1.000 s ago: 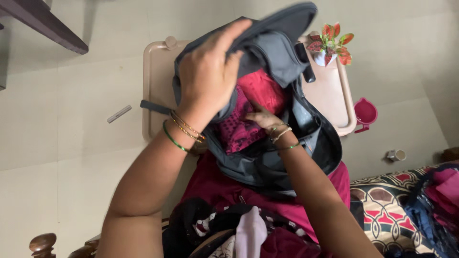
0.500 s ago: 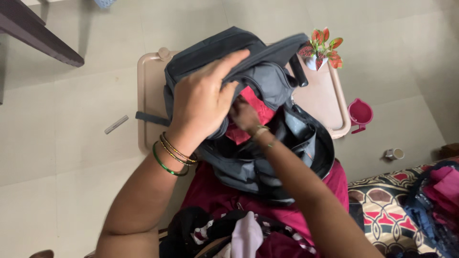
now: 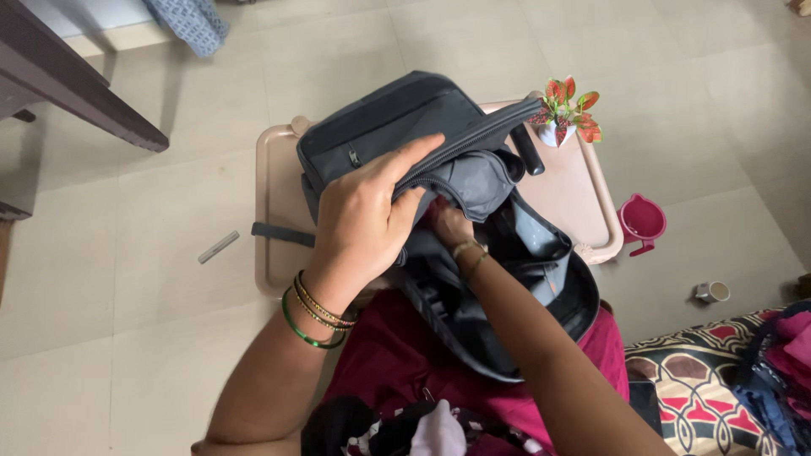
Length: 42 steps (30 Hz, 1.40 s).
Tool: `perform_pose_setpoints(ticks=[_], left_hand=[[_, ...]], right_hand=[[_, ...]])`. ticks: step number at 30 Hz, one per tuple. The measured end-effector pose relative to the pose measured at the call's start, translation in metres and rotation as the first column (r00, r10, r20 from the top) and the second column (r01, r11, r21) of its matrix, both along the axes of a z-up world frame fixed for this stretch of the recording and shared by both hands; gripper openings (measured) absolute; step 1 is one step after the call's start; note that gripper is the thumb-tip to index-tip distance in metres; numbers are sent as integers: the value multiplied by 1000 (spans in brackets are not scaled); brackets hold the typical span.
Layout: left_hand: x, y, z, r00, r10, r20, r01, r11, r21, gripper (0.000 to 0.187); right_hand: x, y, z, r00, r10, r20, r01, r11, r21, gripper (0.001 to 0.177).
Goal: The person packs a backpack by folding clothes and placing them inside. They handle items including a pink patterned shirt, blue jeans, underwear, and a yellow t-shirt, folding each before putting it in the bag.
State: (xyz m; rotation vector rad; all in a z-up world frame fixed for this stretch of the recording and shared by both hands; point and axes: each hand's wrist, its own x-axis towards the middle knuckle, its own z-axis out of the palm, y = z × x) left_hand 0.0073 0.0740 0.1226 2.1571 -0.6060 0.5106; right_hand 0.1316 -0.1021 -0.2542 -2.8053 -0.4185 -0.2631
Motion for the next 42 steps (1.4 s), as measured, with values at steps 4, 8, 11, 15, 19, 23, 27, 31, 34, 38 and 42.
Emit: perform_pose_setpoints(ticks=[4, 8, 11, 15, 19, 23, 27, 31, 34, 38, 42], left_hand=[[3, 1, -2, 1000, -6, -11, 5, 1000, -23, 47], [18, -2, -10, 1000, 13, -20, -14, 1000, -9, 48], [28, -18, -23, 998, 23, -56, -22, 999, 31, 49], [41, -44, -42, 998, 52, -46, -49, 997, 57, 49], [54, -47, -52, 978, 202, -50, -204, 979, -30, 46], [60, -21, -43, 969, 212, 129, -184, 963, -198, 42], [58, -21, -34, 971, 197, 135, -170, 968, -186, 42], [63, -25, -34, 963, 252, 96, -234, 958, -166, 43], [81, -14, -37, 945, 311, 99, -291, 940, -175, 41], [93, 5, -38, 922, 366, 124, -341, 922, -186, 39], [92, 19, -31, 936, 318, 152, -284, 935, -212, 39]], right_hand=[[37, 8, -4, 1000, 18, 23, -24, 960, 278, 61], [54, -19, 14, 957, 231, -176, -48, 723, 689, 59], [28, 7, 14, 864, 447, -231, 41, 395, 918, 59], [5, 41, 14, 788, 587, -186, 101, 175, 979, 57], [-5, 23, -2, 770, 605, -204, 54, 256, 965, 56], [22, -21, -25, 927, 157, -340, 105, 763, 638, 52], [85, -43, -19, 982, -169, 89, 139, 951, 276, 85], [114, -28, -11, 908, -63, -413, 210, 923, 322, 132], [105, -2, -12, 836, -209, -508, 258, 966, 26, 115], [120, -16, -7, 963, -132, -235, 136, 991, 1, 92], [155, -54, -6, 986, 94, 141, -145, 898, 416, 61]])
